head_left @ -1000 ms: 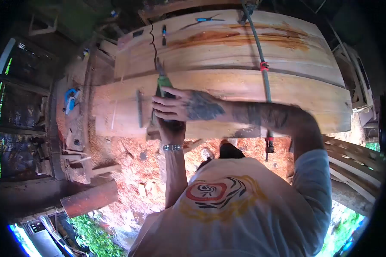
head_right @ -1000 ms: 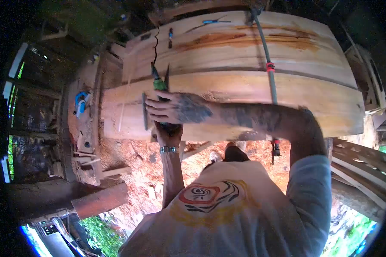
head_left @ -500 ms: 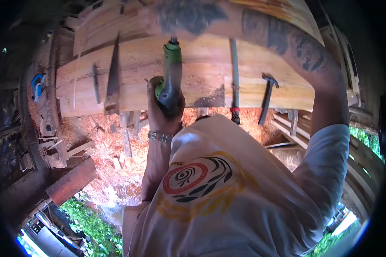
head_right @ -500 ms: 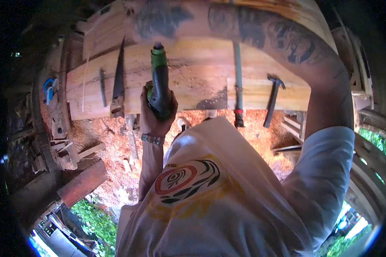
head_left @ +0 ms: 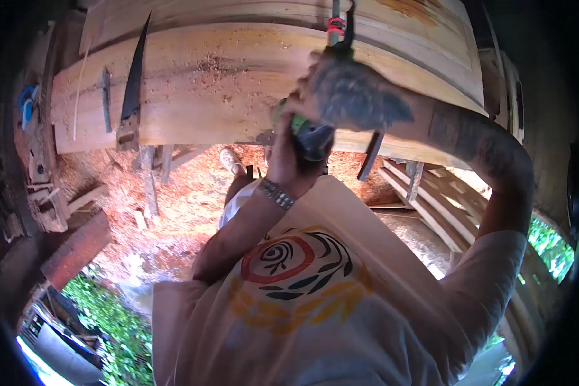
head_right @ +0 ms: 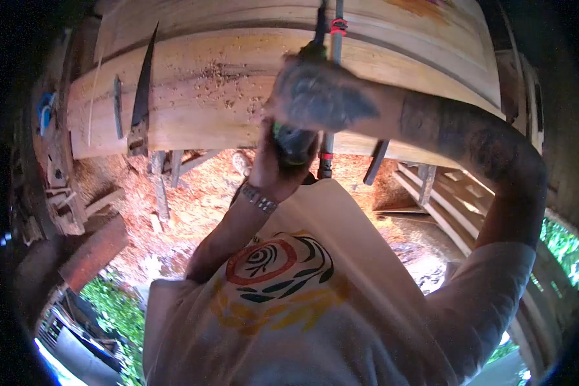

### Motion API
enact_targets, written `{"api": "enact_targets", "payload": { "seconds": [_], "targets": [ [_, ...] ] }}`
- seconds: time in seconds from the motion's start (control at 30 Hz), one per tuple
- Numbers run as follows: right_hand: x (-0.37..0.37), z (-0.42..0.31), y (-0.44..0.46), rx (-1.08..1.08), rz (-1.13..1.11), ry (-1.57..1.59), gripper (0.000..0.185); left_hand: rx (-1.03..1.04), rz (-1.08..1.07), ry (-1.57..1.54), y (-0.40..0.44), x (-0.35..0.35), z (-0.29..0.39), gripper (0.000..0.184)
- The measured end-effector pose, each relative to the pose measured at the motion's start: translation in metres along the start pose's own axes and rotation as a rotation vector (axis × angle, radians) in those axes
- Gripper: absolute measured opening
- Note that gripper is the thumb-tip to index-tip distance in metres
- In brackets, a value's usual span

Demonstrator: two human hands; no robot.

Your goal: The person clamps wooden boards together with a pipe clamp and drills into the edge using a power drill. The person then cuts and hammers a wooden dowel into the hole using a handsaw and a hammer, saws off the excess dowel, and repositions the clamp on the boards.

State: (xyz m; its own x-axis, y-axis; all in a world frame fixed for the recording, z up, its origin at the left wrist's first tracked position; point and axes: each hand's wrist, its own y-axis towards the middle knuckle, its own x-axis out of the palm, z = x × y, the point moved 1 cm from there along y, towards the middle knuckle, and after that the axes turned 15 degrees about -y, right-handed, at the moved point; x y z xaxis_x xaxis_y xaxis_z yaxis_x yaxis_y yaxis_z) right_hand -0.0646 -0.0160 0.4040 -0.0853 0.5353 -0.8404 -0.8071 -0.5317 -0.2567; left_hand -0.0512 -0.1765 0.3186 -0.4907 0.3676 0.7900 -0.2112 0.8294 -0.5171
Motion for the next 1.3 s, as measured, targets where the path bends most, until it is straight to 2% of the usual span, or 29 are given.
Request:
{"api": "enact_targets", "payload": {
  "seconds": [0.13,0.17,0.23,0.3,0.4,0.43,0.47,0.53,0.6,0.67,0.73,0.77,0.8,0.83,1.0,1.1,1.3],
  "targets": [
    [0.004,0.038,-0.042,-0.065,0.195,0.282,0.033,-0.018,-0.098,-0.137,0.024,0.007,-0.034,0.044],
    [0.012,0.043,-0.058,-0.07,0.167,0.307,0.034,-0.102,-0.201,-0.126,0.026,0.014,-0.039,0.043],
    [-0.019,0.05,-0.055,-0.091,-0.218,0.215,0.035,-0.147,-0.143,-0.132,0.025,0.014,-0.051,0.045],
    [-0.029,0.06,-0.065,-0.043,-0.324,0.286,0.039,-0.255,0.036,-0.085,0.012,0.023,-0.049,0.05],
    [-0.028,0.076,-0.073,-0.016,-0.43,0.31,0.042,-0.587,-0.215,0.074,0.033,-0.063,-0.027,0.054],
    [-0.028,0.079,-0.072,-0.008,-0.474,0.315,0.042,-0.553,-0.129,0.107,0.036,-0.093,-0.016,0.053],
    [-0.026,0.081,-0.071,0.009,-0.537,0.336,0.052,-0.515,-0.048,0.143,0.04,-0.124,-0.003,0.052],
    [-0.01,0.077,-0.079,0.063,-0.392,0.349,0.057,-0.361,0.252,0.369,0.045,-0.195,0.025,0.042],
    [-0.012,0.079,-0.075,0.066,-0.423,0.378,0.055,-0.225,0.415,-0.057,0.049,-0.311,0.057,0.03],
    [-0.012,0.084,-0.073,0.082,-0.45,0.384,0.054,-0.201,0.021,-0.095,0.072,-0.414,0.092,0.028],
    [-0.012,0.086,-0.072,0.102,-0.477,0.373,0.053,-0.039,0.496,-0.28,0.097,-0.372,0.105,0.033],
    [-0.01,0.088,-0.07,0.116,-0.467,0.415,0.053,-0.012,0.416,-0.209,0.126,-0.389,0.105,0.038],
    [-0.009,0.089,-0.067,0.111,-0.489,0.415,0.053,0.095,0.281,0.13,0.161,-0.419,0.104,0.037],
    [-0.008,0.09,-0.064,0.099,-0.512,0.414,0.053,0.154,0.245,0.239,0.189,-0.427,0.101,0.037],
    [0.008,0.078,-0.067,0.078,-0.504,0.388,0.048,0.139,0.286,0.11,0.274,-0.423,0.091,0.036],
    [0.019,0.068,-0.07,-0.016,-0.496,0.334,0.047,0.164,0.25,0.054,0.307,-0.431,0.073,0.035],
    [0.027,0.058,-0.084,-0.051,-0.433,0.31,0.047,0.23,0.175,-0.047,0.351,-0.42,0.024,0.034]
  ]
}}
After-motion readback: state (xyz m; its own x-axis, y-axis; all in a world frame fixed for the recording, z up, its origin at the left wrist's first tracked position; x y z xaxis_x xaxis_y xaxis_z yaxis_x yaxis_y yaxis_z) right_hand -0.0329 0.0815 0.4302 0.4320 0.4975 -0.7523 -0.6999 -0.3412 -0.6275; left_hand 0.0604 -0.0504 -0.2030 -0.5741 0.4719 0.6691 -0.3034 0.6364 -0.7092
